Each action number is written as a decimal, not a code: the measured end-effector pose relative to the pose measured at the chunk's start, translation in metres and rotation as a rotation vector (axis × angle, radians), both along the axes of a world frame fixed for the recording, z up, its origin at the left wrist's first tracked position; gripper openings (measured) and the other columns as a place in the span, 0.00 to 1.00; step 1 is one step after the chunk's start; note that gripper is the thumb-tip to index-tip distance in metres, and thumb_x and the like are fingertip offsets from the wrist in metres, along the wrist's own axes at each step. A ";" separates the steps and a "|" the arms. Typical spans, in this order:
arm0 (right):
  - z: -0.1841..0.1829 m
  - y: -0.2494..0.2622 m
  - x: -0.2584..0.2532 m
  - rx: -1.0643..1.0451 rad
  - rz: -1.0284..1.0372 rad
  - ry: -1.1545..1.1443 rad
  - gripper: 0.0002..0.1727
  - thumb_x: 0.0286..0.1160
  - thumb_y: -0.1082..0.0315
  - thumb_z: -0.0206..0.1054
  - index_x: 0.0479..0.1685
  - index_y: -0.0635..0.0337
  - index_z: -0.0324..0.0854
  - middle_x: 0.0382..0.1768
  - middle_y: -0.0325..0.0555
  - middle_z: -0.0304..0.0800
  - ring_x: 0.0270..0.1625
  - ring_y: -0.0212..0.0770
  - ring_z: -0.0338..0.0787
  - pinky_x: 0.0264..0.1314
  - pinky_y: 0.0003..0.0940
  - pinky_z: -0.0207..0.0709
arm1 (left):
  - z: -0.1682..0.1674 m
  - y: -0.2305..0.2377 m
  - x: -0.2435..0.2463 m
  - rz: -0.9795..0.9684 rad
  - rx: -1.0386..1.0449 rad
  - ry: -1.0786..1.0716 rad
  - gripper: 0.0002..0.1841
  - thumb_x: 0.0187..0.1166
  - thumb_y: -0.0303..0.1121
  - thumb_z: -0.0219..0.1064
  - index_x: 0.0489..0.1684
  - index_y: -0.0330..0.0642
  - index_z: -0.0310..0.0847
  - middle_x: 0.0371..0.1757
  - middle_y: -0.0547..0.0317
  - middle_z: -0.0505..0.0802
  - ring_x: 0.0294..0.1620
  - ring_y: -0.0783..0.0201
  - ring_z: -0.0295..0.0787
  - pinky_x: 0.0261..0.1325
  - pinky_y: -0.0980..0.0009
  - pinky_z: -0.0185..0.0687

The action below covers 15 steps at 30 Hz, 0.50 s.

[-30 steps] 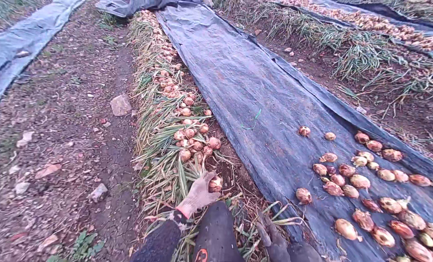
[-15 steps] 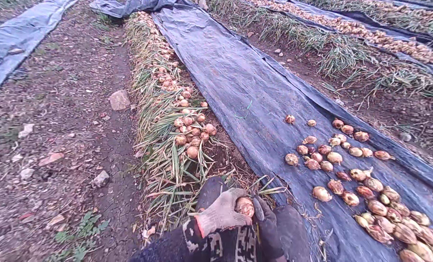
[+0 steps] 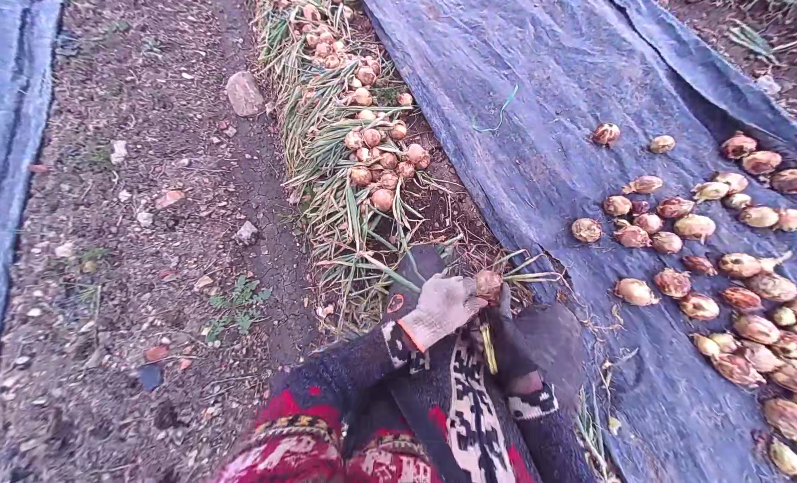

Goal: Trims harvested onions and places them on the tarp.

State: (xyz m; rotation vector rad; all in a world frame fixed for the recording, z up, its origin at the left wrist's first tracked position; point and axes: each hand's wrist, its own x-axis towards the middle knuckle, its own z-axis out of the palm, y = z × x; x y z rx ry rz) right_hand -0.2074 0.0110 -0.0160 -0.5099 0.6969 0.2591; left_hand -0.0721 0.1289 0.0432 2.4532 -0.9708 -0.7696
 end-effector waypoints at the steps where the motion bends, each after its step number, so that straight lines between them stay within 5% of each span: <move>1: -0.007 -0.002 0.002 0.139 -0.015 0.050 0.48 0.64 0.12 0.39 0.40 0.48 0.81 0.19 0.41 0.82 0.16 0.35 0.81 0.14 0.32 0.78 | -0.001 -0.003 -0.009 -0.099 0.023 0.000 0.19 0.85 0.55 0.59 0.56 0.56 0.89 0.55 0.65 0.95 0.60 0.61 0.91 0.71 0.50 0.80; 3: -0.016 -0.009 0.003 0.288 -0.053 0.072 0.51 0.61 0.10 0.35 0.33 0.49 0.82 0.18 0.41 0.82 0.15 0.35 0.81 0.14 0.32 0.78 | -0.006 -0.006 -0.015 -0.159 0.014 0.087 0.18 0.88 0.48 0.57 0.66 0.56 0.86 0.63 0.63 0.93 0.64 0.61 0.90 0.67 0.51 0.84; 5: -0.021 -0.018 0.002 0.380 -0.099 0.016 0.52 0.59 0.09 0.39 0.30 0.52 0.82 0.18 0.40 0.81 0.15 0.35 0.82 0.14 0.31 0.78 | -0.021 -0.008 -0.006 -0.103 -0.082 0.152 0.15 0.88 0.42 0.58 0.61 0.53 0.89 0.62 0.61 0.93 0.64 0.62 0.90 0.66 0.55 0.86; 8: 0.011 -0.038 0.008 0.369 -0.315 -0.162 0.42 0.71 0.19 0.47 0.43 0.48 0.86 0.18 0.39 0.82 0.15 0.34 0.83 0.15 0.30 0.80 | -0.034 -0.016 0.040 0.074 -0.021 -0.027 0.15 0.88 0.40 0.57 0.59 0.53 0.90 0.59 0.58 0.93 0.57 0.58 0.92 0.56 0.53 0.90; 10: 0.029 -0.077 0.011 0.171 -0.522 -0.415 0.42 0.79 0.25 0.46 0.75 0.47 0.78 0.22 0.39 0.85 0.17 0.36 0.85 0.18 0.34 0.83 | -0.047 -0.001 0.101 0.240 0.282 -0.182 0.17 0.88 0.43 0.55 0.64 0.57 0.89 0.61 0.55 0.92 0.54 0.52 0.94 0.51 0.48 0.91; 12: 0.038 -0.113 0.011 -0.172 -0.587 -0.468 0.41 0.77 0.24 0.47 0.84 0.37 0.68 0.29 0.37 0.88 0.21 0.35 0.86 0.20 0.33 0.83 | -0.069 0.032 0.160 0.318 0.635 -0.162 0.18 0.81 0.45 0.64 0.66 0.57 0.87 0.71 0.43 0.86 0.64 0.35 0.86 0.58 0.32 0.83; 14: 0.035 -0.129 0.019 -0.385 -0.505 -0.354 0.43 0.75 0.20 0.41 0.84 0.31 0.66 0.30 0.34 0.89 0.20 0.34 0.85 0.17 0.31 0.82 | -0.098 0.054 0.205 0.380 0.739 -0.162 0.35 0.62 0.45 0.77 0.78 0.59 0.79 0.83 0.35 0.73 0.80 0.23 0.67 0.71 0.19 0.64; 15: 0.026 -0.126 0.021 -0.443 -0.444 -0.256 0.42 0.76 0.21 0.40 0.83 0.32 0.66 0.29 0.36 0.88 0.19 0.34 0.85 0.16 0.31 0.81 | -0.114 0.062 0.224 0.414 0.705 -0.189 0.39 0.61 0.44 0.78 0.81 0.58 0.76 0.84 0.33 0.72 0.82 0.23 0.64 0.73 0.20 0.62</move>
